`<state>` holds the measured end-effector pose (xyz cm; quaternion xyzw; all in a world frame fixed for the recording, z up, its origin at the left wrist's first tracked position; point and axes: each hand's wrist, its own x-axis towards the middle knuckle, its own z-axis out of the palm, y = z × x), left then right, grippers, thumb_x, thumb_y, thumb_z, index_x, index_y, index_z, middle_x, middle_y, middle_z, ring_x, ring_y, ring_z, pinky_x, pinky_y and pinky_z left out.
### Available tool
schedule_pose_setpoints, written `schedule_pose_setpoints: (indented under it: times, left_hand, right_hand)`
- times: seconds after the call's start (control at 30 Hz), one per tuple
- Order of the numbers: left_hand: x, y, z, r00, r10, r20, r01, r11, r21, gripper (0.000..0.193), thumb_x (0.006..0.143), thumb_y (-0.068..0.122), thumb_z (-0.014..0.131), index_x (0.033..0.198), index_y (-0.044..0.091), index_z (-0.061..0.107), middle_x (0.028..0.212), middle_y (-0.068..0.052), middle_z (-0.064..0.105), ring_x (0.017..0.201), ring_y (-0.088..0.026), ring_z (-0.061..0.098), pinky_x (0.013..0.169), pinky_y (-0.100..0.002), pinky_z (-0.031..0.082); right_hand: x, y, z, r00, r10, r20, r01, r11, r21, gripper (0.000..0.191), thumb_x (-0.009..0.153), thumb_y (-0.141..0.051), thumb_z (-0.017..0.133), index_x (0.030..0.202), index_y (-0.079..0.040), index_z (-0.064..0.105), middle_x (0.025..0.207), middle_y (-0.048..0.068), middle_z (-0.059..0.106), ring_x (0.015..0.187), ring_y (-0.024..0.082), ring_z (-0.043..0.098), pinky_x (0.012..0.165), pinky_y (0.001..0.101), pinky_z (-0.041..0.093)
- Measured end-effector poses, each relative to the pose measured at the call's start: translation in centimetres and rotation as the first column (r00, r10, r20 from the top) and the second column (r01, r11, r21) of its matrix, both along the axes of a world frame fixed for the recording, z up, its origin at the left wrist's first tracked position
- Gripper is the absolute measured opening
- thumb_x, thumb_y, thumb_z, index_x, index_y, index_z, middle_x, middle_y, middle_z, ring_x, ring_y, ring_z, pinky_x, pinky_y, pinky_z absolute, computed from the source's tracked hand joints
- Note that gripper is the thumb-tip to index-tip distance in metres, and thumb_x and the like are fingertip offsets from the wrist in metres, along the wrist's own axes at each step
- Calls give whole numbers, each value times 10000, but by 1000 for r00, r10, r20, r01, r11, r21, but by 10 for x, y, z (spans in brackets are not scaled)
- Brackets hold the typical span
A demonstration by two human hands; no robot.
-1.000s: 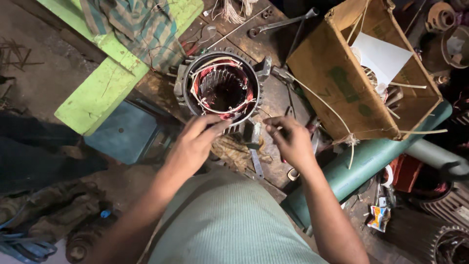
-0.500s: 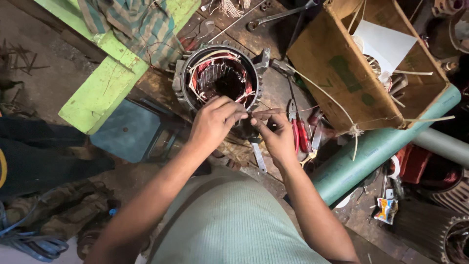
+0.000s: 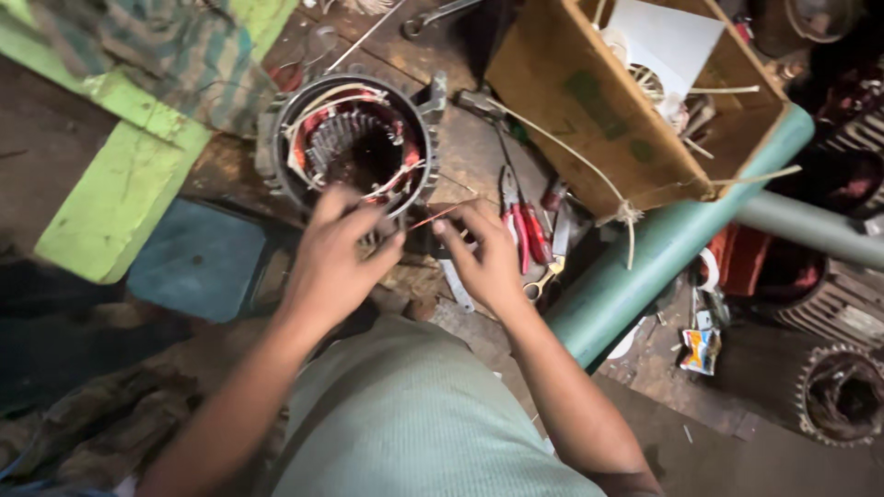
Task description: The person works on a motor stator, using pliers to cut and adjust copper windings, then uses a wooden stick to push and arrange the wires inside the stator slots. The person also handles a roll of white tape and a bundle of thin sticks.
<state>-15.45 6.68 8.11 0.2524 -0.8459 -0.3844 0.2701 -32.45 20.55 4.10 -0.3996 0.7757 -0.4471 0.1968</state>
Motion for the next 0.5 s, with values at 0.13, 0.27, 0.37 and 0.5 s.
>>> schedule_pose_setpoints:
  times: [0.13,0.27,0.37,0.5]
  left_hand:
    - [40,7,3,968,-25,250,-10,990,138,175,832,218,813,905,75,744,895,-85,663,745,-247,670,752,-393,509]
    - [52,19,-20,982,63,179,-121,933,338,180,850,215,795,926,64,735,880,-12,744,779,-136,720,748,-304,545]
    - [45,33,-47,960,204,193,-277,805,525,216,880,222,811,982,45,744,848,-29,760,777,-101,686,735,-282,553]
    - [37,50,-76,933,322,-162,-146,748,647,323,912,168,777,1128,19,588,987,-43,697,920,-98,667,832,-266,549]
  right_hand:
    - [-56,25,1,857,-9,-516,6,1000,-8,183,948,-63,694,1130,-61,713,1081,124,674,1039,344,650,917,422,525]
    - [-117,11,-24,420,117,-900,230,945,231,409,884,-113,679,1291,-86,702,1324,137,589,1277,347,518,1061,470,443]
    - [-147,-10,-41,151,198,-969,162,962,222,315,894,-203,636,1190,-127,711,1270,118,591,1220,328,509,1020,521,417]
    - [-169,-26,-44,140,437,-888,126,882,454,364,788,-194,626,1120,-82,724,1226,148,602,1116,348,535,898,497,451]
